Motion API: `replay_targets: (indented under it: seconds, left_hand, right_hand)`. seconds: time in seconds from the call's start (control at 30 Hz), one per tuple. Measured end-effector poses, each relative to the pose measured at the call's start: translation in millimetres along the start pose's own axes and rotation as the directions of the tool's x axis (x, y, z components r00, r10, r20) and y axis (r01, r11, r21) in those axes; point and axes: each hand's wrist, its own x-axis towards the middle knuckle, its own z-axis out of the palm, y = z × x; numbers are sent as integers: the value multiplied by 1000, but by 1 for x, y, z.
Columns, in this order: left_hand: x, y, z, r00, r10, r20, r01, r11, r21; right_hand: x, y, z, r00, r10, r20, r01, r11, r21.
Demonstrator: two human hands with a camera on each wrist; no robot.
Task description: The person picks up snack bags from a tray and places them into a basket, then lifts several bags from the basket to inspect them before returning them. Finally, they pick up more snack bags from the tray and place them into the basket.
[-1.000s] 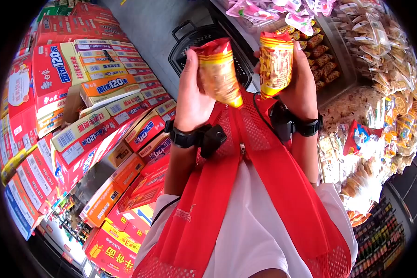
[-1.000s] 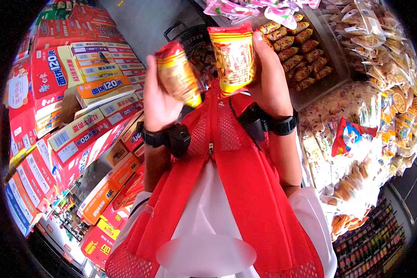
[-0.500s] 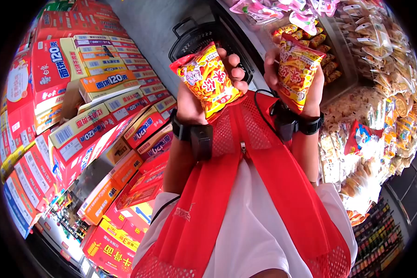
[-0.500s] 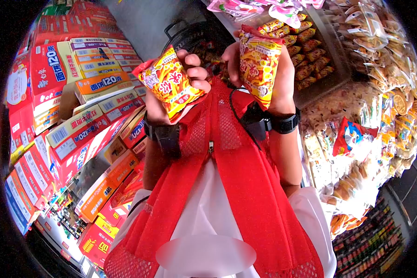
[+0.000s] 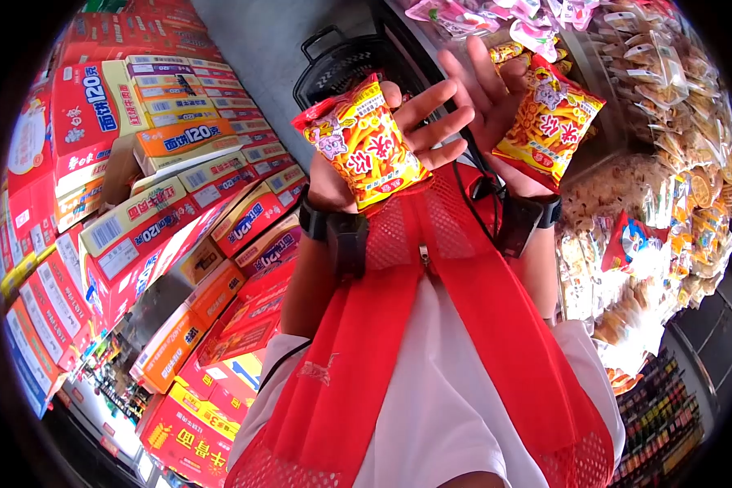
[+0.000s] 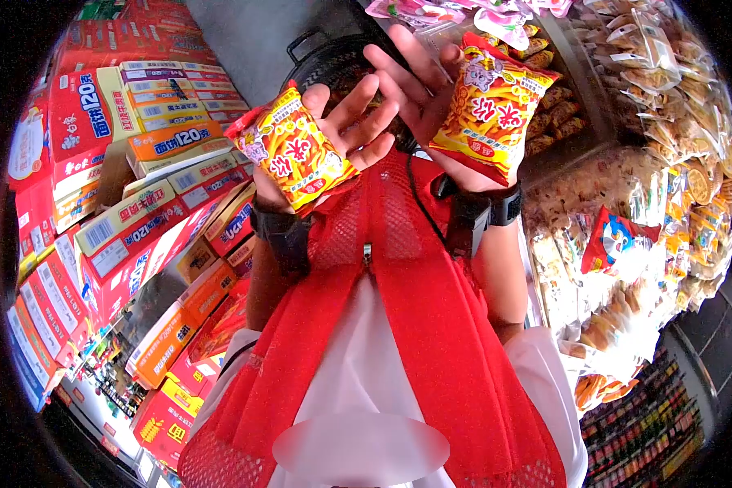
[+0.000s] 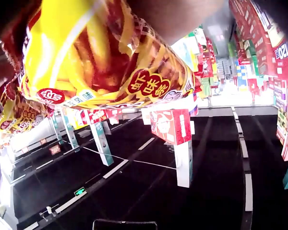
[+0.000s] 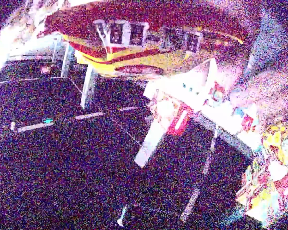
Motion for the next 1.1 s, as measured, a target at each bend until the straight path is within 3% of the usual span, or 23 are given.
replay_targets:
  seconds: [0.37, 0.7, 1.1]
  left_hand:
    - [0, 0, -3, 996, 5, 90, -13, 995, 94]
    - [2, 2, -3, 999, 3, 52, -6, 998, 68]
    - [2, 2, 1, 1000, 13, -9, -13, 999, 39]
  right_hand:
    - [1, 1, -6, 998, 17, 58, -16, 1000, -20]
    - [2, 0, -8, 998, -5, 58, 13, 992, -128]
    - [0, 0, -12, 1000, -10, 0, 10, 998, -60]
